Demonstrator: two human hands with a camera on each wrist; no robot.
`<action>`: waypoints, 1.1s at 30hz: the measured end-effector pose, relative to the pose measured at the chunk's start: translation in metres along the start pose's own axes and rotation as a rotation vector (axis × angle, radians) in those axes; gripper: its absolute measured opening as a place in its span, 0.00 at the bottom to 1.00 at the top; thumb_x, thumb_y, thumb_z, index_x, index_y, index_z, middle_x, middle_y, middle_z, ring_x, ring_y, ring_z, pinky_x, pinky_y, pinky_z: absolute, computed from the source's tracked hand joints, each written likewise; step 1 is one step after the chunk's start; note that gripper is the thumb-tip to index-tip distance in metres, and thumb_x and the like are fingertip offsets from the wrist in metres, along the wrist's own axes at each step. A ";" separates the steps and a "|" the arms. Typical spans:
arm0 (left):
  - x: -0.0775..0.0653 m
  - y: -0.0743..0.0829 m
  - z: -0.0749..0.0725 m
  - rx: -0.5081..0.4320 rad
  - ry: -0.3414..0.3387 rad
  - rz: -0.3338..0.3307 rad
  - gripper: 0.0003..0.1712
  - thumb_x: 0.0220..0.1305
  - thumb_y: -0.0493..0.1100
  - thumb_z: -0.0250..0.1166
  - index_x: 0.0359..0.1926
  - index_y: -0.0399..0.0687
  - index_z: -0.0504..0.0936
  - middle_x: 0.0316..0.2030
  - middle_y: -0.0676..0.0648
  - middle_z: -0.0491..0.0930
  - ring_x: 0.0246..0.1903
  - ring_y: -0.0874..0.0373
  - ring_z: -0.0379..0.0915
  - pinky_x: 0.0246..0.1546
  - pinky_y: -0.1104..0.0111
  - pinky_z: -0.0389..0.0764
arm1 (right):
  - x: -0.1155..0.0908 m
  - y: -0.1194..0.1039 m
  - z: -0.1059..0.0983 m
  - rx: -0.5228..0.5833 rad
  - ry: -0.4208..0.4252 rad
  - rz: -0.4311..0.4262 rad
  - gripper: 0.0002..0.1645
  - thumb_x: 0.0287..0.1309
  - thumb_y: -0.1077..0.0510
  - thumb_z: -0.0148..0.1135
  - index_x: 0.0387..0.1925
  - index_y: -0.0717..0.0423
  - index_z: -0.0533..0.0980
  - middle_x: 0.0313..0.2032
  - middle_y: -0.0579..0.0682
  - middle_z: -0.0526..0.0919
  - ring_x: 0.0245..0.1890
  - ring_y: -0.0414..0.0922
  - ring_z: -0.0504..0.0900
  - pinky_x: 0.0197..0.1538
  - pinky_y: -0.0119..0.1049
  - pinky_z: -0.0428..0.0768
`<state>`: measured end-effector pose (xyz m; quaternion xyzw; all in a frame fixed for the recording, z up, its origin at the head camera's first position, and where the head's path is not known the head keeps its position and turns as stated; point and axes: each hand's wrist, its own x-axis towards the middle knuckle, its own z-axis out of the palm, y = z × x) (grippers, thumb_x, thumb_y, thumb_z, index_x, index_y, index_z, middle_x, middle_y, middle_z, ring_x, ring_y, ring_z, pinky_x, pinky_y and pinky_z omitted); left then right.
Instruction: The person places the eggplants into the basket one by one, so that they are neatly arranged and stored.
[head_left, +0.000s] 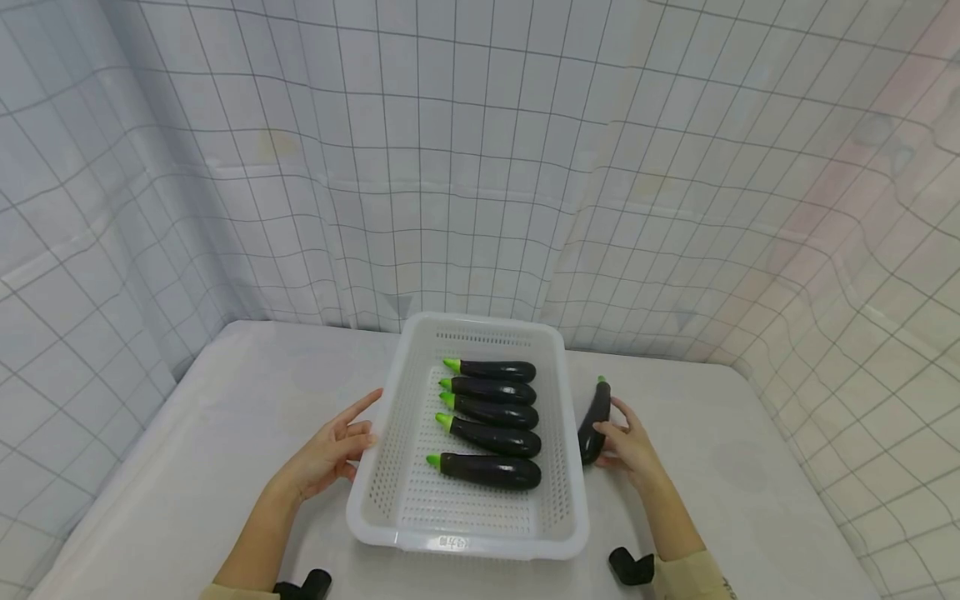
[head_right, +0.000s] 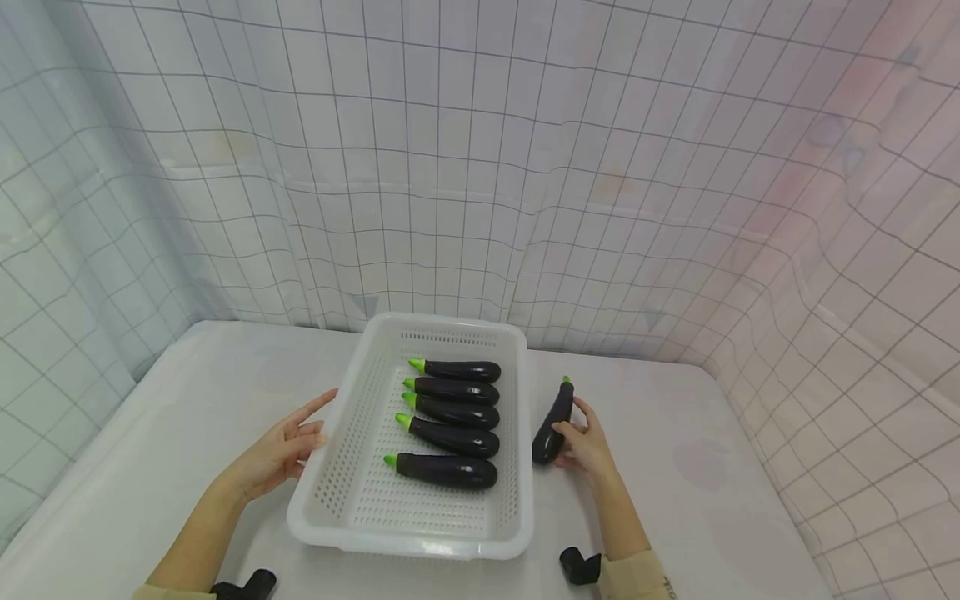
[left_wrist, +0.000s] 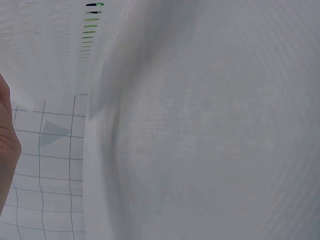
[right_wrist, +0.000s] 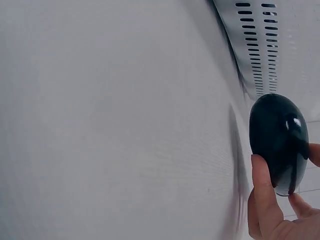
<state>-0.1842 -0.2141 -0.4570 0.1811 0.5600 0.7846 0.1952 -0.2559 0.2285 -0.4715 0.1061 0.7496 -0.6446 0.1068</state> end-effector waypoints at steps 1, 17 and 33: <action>0.000 0.000 0.000 0.000 -0.001 0.001 0.41 0.64 0.29 0.48 0.71 0.50 0.36 0.45 0.45 0.77 0.34 0.55 0.79 0.21 0.73 0.80 | 0.000 -0.001 -0.001 0.004 -0.003 -0.003 0.43 0.56 0.61 0.53 0.69 0.46 0.47 0.44 0.58 0.67 0.28 0.41 0.75 0.30 0.34 0.81; 0.000 0.000 -0.001 -0.008 -0.012 0.008 0.41 0.65 0.29 0.48 0.71 0.49 0.36 0.44 0.45 0.76 0.34 0.55 0.79 0.22 0.72 0.80 | -0.007 -0.023 -0.015 0.035 -0.038 -0.048 0.43 0.60 0.57 0.54 0.70 0.41 0.43 0.56 0.65 0.63 0.42 0.45 0.78 0.40 0.38 0.81; 0.000 0.000 0.000 0.002 -0.009 0.008 0.41 0.65 0.29 0.47 0.71 0.49 0.36 0.45 0.45 0.77 0.34 0.55 0.79 0.21 0.73 0.80 | -0.025 -0.069 -0.018 0.027 -0.073 -0.226 0.42 0.61 0.60 0.53 0.70 0.40 0.44 0.58 0.63 0.62 0.43 0.43 0.76 0.44 0.43 0.80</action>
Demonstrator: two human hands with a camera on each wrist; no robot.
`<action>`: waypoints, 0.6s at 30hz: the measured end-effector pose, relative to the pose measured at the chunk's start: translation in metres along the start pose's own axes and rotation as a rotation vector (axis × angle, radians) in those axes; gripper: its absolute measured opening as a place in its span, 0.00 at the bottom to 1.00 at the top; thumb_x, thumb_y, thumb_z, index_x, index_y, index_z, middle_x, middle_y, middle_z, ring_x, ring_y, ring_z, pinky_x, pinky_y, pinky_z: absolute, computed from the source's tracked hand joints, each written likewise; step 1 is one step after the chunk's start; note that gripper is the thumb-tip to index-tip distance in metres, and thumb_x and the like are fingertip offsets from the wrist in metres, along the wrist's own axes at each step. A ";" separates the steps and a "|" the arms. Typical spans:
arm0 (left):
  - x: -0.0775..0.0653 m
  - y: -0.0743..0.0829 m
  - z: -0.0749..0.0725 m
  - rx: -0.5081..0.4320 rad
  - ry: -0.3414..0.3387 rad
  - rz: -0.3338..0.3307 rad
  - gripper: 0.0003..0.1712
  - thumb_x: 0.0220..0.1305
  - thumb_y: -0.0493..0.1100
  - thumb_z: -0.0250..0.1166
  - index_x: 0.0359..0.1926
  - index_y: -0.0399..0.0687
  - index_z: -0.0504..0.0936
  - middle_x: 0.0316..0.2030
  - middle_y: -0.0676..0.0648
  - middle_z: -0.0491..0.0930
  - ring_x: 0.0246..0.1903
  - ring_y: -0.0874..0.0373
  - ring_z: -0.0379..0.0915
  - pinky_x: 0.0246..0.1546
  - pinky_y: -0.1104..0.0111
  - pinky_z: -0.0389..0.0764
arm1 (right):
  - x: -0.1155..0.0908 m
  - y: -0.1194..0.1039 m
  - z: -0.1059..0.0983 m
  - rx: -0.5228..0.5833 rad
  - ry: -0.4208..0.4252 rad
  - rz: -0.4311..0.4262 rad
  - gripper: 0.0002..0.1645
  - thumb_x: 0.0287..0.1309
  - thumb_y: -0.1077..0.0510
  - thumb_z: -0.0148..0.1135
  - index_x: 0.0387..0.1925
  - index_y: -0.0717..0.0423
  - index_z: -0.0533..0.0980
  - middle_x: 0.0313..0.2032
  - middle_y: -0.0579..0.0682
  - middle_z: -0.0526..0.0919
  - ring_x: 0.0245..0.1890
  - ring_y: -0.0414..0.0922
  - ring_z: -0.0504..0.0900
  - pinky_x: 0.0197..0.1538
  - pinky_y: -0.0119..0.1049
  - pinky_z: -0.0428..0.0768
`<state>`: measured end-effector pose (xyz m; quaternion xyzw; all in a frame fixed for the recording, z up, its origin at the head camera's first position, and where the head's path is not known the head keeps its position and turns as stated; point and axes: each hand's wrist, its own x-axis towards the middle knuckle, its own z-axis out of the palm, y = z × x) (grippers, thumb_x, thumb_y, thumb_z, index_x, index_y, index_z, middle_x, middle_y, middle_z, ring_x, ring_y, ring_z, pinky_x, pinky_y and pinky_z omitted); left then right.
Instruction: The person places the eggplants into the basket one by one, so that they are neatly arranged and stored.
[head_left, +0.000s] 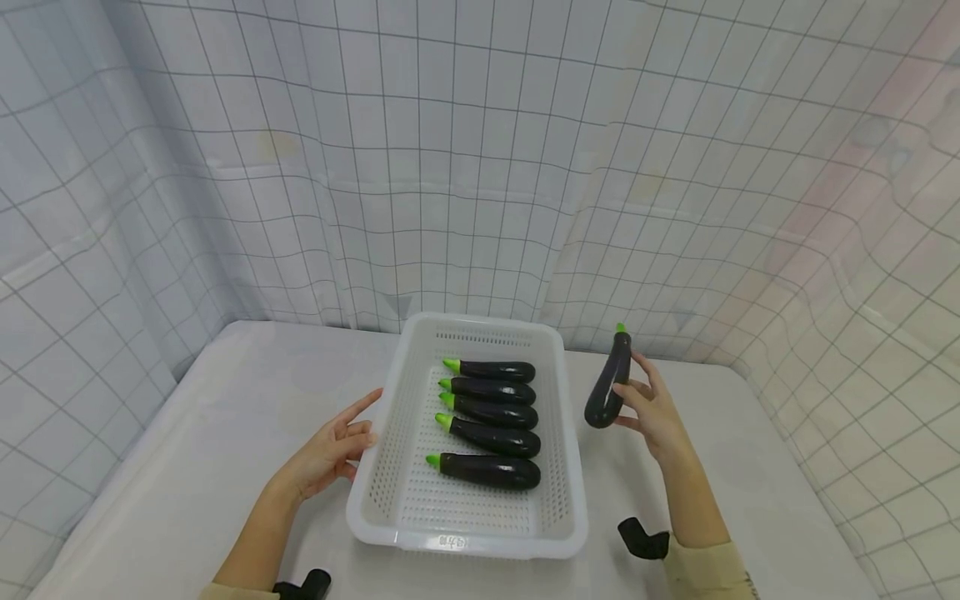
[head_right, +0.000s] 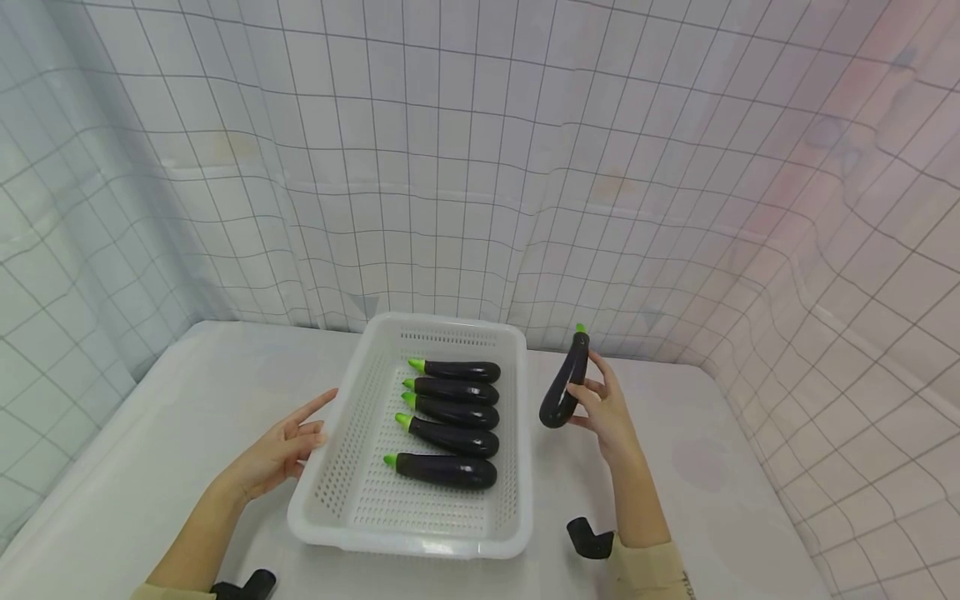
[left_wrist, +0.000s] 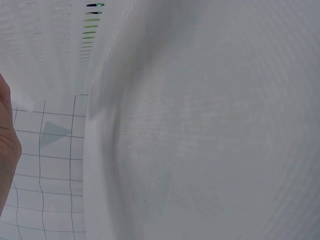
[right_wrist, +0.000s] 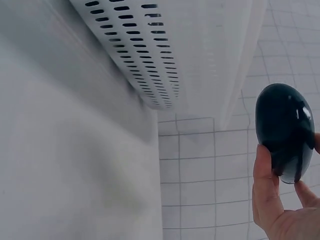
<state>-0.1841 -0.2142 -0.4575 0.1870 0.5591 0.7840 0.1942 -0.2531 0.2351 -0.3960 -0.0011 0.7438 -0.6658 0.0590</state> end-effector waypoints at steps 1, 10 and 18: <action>0.000 0.000 0.000 0.000 -0.002 0.003 0.41 0.65 0.29 0.47 0.71 0.49 0.36 0.45 0.45 0.77 0.34 0.55 0.79 0.21 0.73 0.80 | -0.001 -0.003 0.001 -0.005 -0.003 -0.014 0.42 0.61 0.60 0.53 0.70 0.40 0.44 0.59 0.64 0.62 0.44 0.43 0.76 0.44 0.43 0.80; 0.000 0.000 0.000 -0.006 0.004 -0.007 0.41 0.65 0.29 0.48 0.71 0.51 0.37 0.44 0.46 0.77 0.34 0.55 0.79 0.21 0.73 0.80 | -0.012 -0.028 0.022 -0.093 -0.048 -0.185 0.42 0.58 0.63 0.55 0.69 0.38 0.49 0.57 0.62 0.61 0.48 0.50 0.73 0.42 0.41 0.81; 0.000 0.000 0.001 -0.002 0.011 -0.005 0.41 0.64 0.29 0.48 0.71 0.49 0.37 0.44 0.46 0.77 0.34 0.56 0.79 0.21 0.73 0.80 | -0.018 -0.032 0.048 -0.340 -0.097 -0.413 0.44 0.53 0.67 0.60 0.67 0.39 0.54 0.53 0.57 0.65 0.46 0.52 0.72 0.40 0.41 0.79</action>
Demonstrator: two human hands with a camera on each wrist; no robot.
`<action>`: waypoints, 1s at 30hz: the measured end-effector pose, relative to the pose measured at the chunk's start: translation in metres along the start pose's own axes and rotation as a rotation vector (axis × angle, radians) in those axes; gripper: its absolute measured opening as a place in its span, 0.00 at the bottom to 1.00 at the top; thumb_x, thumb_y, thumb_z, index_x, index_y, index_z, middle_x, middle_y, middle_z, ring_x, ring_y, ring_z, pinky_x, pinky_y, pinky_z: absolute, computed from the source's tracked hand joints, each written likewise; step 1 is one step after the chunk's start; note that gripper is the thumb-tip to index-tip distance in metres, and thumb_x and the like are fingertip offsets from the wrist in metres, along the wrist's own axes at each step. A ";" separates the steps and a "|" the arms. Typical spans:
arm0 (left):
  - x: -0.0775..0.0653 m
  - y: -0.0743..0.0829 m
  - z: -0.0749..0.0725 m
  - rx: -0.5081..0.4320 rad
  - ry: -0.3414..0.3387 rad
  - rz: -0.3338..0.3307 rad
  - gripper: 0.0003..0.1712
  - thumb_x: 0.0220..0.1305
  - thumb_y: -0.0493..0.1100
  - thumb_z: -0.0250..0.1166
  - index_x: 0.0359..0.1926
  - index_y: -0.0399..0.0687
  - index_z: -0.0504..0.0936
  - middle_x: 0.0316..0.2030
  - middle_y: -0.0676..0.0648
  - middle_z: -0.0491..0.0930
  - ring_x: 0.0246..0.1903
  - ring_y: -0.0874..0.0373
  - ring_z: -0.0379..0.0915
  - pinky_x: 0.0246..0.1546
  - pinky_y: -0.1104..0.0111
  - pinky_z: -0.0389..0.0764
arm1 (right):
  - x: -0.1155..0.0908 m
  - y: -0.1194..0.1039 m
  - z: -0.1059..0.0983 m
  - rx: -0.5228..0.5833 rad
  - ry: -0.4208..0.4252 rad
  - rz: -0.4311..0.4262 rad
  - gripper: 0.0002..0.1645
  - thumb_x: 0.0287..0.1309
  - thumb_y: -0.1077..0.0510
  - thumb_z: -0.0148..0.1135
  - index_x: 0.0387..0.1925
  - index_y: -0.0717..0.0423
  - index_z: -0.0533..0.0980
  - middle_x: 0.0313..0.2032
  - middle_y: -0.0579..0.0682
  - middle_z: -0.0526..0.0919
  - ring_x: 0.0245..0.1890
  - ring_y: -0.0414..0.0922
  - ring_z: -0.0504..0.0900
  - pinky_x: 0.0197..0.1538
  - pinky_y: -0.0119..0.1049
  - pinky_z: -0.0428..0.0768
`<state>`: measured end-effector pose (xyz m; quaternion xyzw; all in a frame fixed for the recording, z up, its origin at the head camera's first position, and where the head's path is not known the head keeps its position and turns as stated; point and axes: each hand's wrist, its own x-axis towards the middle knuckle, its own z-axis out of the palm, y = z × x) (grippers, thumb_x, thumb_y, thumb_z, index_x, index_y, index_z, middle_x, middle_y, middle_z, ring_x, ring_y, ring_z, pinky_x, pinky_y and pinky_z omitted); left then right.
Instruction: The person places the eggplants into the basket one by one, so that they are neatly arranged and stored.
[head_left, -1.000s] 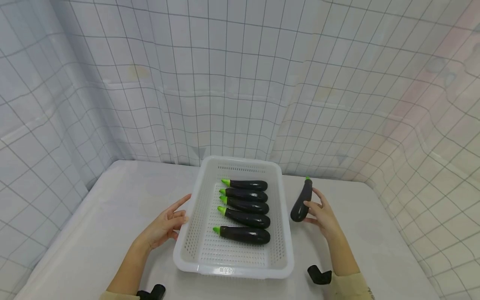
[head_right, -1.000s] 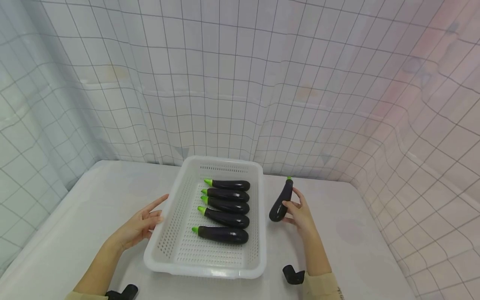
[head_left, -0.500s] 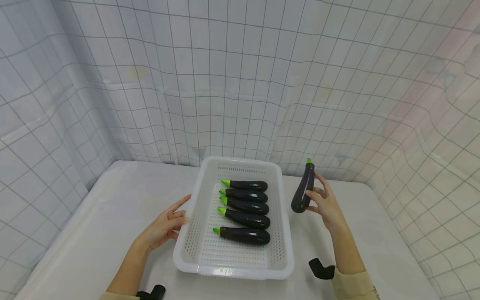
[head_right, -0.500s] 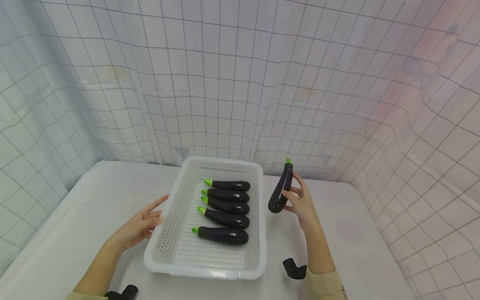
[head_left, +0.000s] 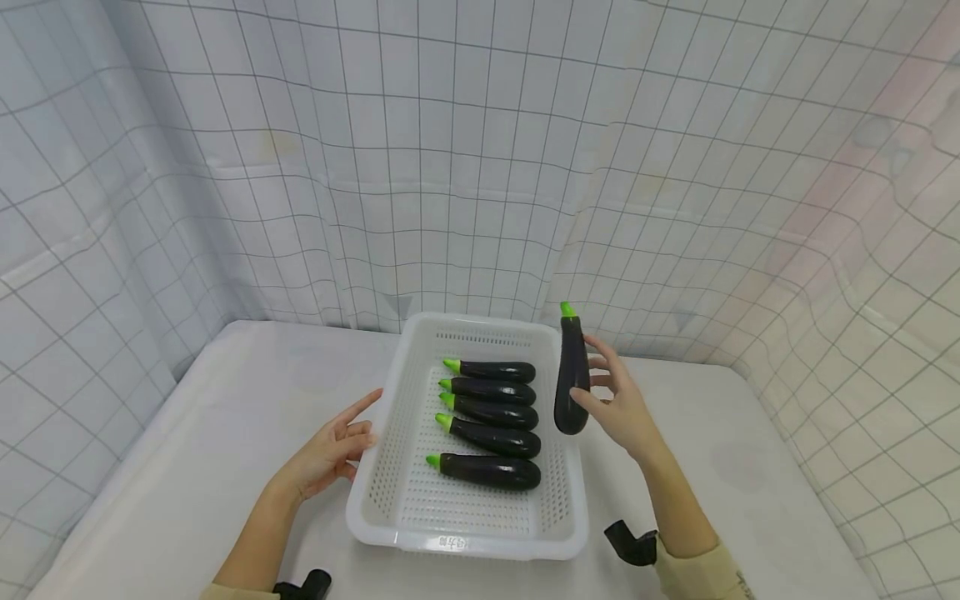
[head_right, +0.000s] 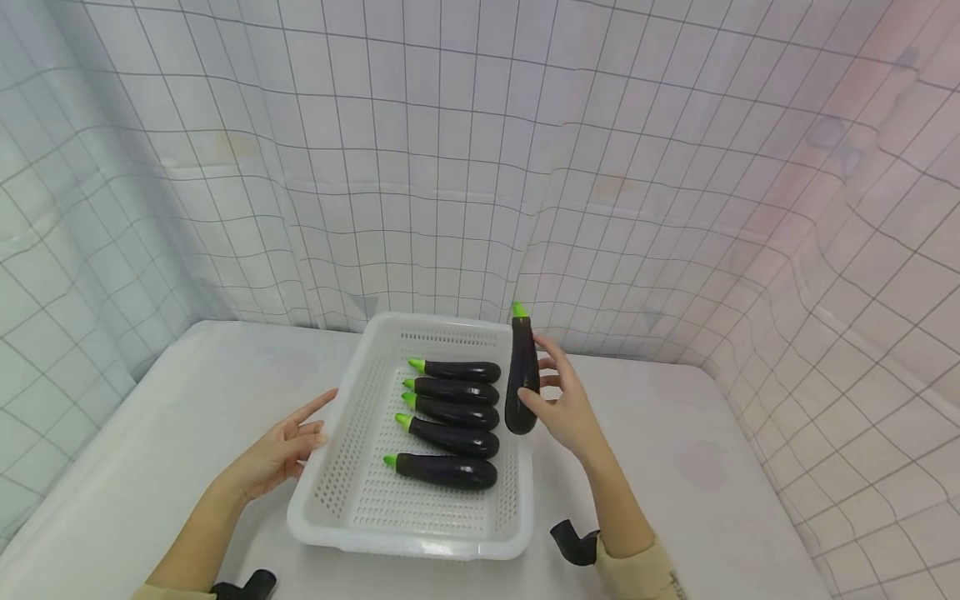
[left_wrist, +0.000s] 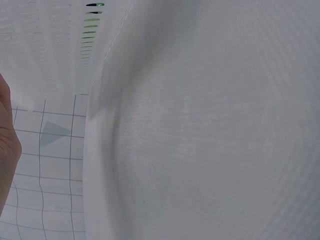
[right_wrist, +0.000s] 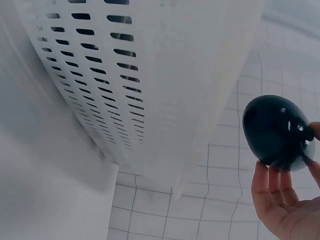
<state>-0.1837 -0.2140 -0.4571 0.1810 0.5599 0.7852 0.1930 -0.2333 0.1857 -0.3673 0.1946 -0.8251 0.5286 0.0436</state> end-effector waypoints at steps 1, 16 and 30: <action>0.000 0.000 0.000 0.002 0.000 -0.001 0.41 0.64 0.29 0.48 0.71 0.49 0.37 0.44 0.46 0.77 0.34 0.56 0.79 0.21 0.73 0.80 | 0.000 -0.002 0.003 -0.028 -0.014 -0.029 0.44 0.52 0.67 0.60 0.67 0.40 0.55 0.53 0.57 0.66 0.45 0.52 0.72 0.39 0.40 0.79; 0.000 0.001 0.002 0.009 0.009 -0.002 0.41 0.64 0.29 0.48 0.71 0.49 0.37 0.44 0.46 0.76 0.35 0.55 0.79 0.22 0.71 0.81 | -0.011 -0.011 0.050 -0.364 -0.268 -0.410 0.43 0.48 0.65 0.63 0.65 0.44 0.58 0.47 0.51 0.66 0.39 0.41 0.66 0.38 0.31 0.76; 0.000 0.000 0.001 0.006 0.005 0.004 0.41 0.65 0.29 0.47 0.71 0.50 0.37 0.45 0.46 0.76 0.35 0.55 0.79 0.22 0.71 0.81 | -0.021 -0.007 0.079 -0.776 -0.289 -0.828 0.42 0.40 0.61 0.67 0.61 0.44 0.64 0.43 0.51 0.69 0.32 0.42 0.65 0.30 0.28 0.69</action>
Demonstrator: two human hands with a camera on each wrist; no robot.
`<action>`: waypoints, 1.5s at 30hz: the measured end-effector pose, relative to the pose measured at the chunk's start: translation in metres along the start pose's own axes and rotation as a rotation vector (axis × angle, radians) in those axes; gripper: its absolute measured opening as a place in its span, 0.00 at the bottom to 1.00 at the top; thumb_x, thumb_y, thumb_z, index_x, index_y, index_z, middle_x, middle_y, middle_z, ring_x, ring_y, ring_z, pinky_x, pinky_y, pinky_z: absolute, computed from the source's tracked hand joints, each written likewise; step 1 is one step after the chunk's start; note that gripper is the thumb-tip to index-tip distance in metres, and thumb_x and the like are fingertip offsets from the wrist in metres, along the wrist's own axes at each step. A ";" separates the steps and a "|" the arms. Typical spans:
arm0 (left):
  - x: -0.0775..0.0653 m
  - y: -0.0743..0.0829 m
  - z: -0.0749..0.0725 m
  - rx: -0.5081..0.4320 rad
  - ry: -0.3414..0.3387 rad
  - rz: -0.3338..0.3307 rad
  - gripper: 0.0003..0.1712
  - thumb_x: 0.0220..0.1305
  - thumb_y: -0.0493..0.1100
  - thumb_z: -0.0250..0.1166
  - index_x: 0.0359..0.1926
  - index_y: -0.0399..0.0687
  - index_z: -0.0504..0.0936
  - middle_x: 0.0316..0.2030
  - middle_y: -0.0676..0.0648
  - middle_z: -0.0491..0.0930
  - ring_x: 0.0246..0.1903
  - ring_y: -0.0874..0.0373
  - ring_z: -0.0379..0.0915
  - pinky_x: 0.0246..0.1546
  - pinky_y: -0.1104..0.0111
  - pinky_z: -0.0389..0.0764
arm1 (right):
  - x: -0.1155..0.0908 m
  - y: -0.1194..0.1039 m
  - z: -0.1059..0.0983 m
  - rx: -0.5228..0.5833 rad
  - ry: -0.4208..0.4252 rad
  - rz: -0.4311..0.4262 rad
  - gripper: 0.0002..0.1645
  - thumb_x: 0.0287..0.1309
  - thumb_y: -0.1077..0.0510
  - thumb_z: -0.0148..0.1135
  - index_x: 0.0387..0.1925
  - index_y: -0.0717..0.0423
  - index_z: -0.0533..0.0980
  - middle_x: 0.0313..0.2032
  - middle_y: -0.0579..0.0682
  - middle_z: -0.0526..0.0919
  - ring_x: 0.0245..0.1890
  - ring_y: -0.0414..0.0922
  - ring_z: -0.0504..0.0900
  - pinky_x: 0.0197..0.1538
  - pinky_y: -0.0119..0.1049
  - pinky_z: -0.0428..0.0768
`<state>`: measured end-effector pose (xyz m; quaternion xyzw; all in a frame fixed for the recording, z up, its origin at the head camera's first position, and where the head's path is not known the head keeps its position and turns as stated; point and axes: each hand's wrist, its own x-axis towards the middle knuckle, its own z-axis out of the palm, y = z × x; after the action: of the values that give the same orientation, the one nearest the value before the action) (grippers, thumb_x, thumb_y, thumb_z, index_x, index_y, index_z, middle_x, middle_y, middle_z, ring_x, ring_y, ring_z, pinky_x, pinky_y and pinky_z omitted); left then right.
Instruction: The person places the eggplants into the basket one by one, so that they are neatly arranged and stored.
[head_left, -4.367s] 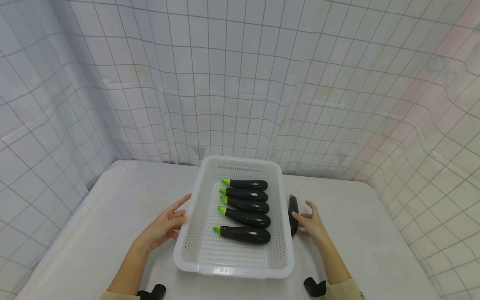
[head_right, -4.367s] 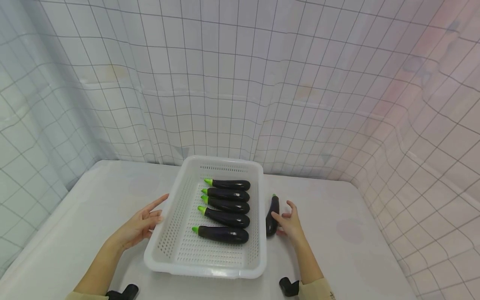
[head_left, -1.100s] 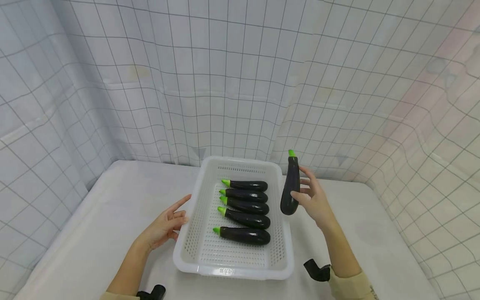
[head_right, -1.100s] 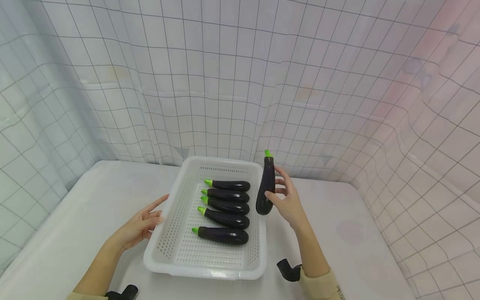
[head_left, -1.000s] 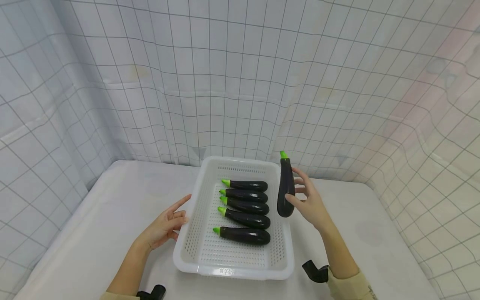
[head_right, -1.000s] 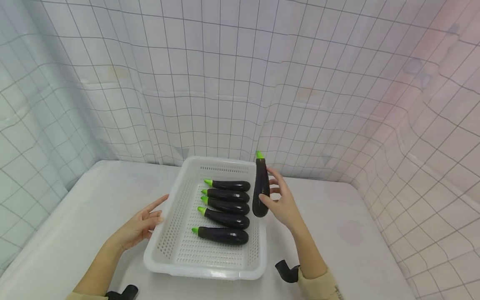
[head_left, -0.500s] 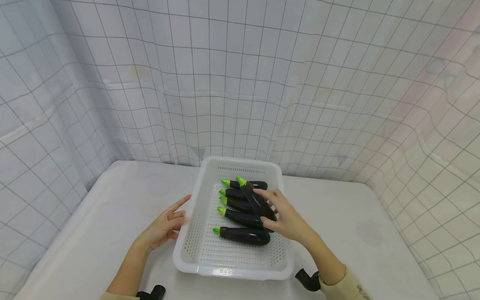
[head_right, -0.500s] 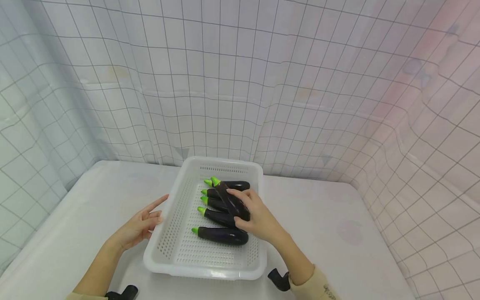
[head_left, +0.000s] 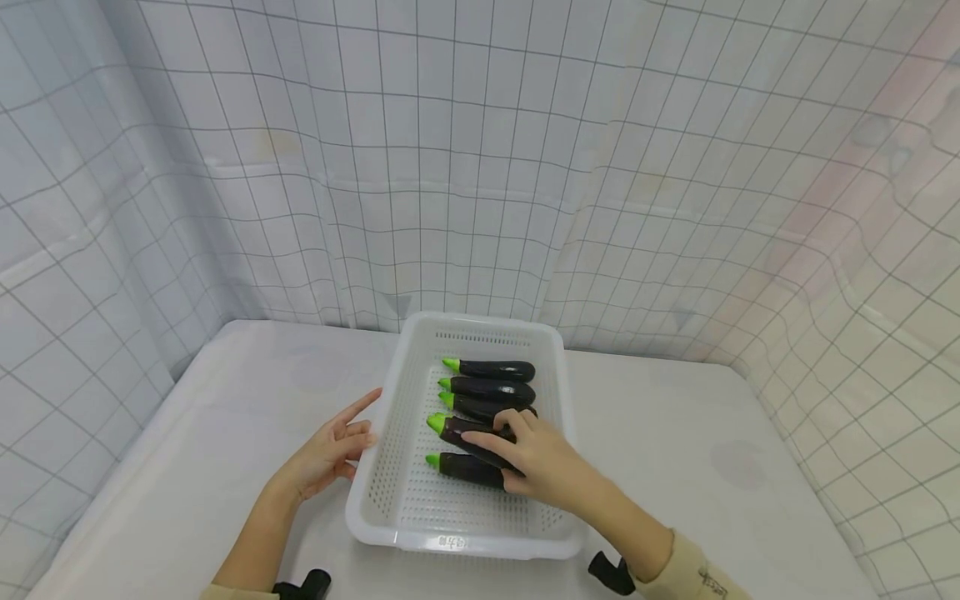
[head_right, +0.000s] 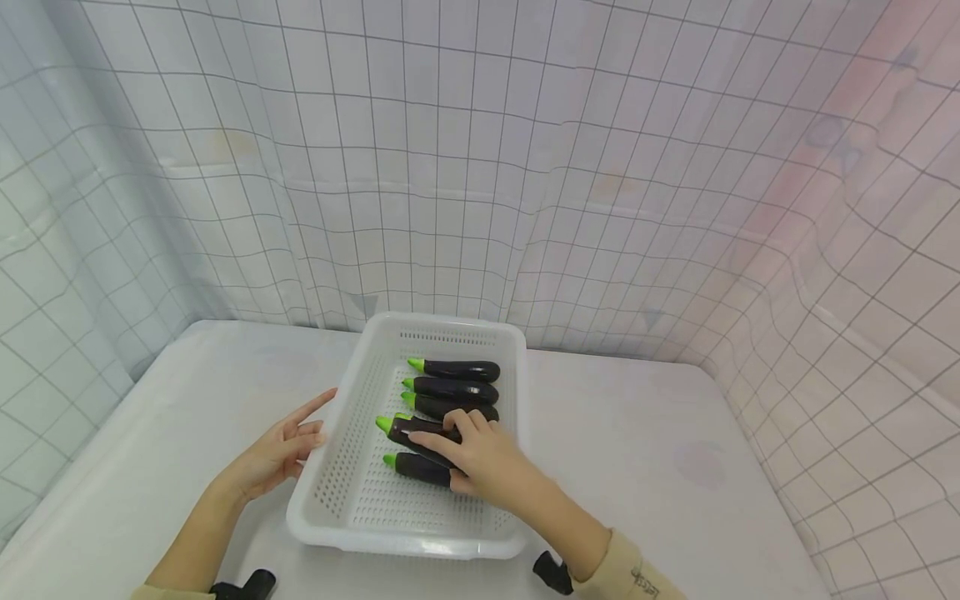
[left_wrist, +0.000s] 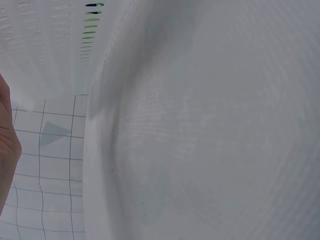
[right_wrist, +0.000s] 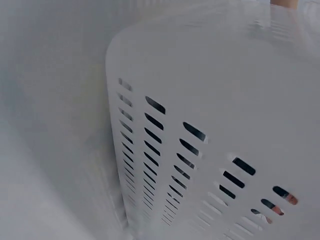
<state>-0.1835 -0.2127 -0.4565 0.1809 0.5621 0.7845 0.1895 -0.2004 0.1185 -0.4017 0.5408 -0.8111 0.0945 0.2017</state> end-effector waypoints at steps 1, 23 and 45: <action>0.000 0.000 0.000 0.001 -0.001 0.000 0.41 0.65 0.28 0.47 0.71 0.50 0.37 0.45 0.46 0.76 0.35 0.55 0.79 0.22 0.71 0.81 | -0.001 -0.001 0.001 -0.015 -0.016 -0.004 0.42 0.40 0.61 0.67 0.61 0.43 0.64 0.43 0.51 0.69 0.32 0.42 0.66 0.29 0.28 0.69; 0.001 -0.002 -0.002 -0.007 0.008 -0.018 0.41 0.64 0.28 0.48 0.71 0.50 0.37 0.43 0.47 0.76 0.34 0.57 0.79 0.22 0.71 0.81 | -0.010 -0.011 0.023 -0.118 -0.321 -0.114 0.39 0.43 0.53 0.64 0.60 0.34 0.64 0.43 0.45 0.67 0.35 0.40 0.65 0.29 0.25 0.67; 0.000 -0.002 -0.002 -0.003 -0.003 -0.008 0.41 0.65 0.28 0.47 0.71 0.50 0.37 0.44 0.45 0.75 0.36 0.55 0.79 0.23 0.70 0.81 | -0.009 -0.019 0.029 -0.095 -0.457 -0.110 0.36 0.45 0.52 0.64 0.59 0.35 0.66 0.42 0.44 0.67 0.38 0.38 0.66 0.28 0.22 0.65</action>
<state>-0.1847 -0.2135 -0.4591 0.1795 0.5614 0.7843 0.1935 -0.1868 0.1081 -0.4333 0.5816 -0.8084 -0.0796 0.0429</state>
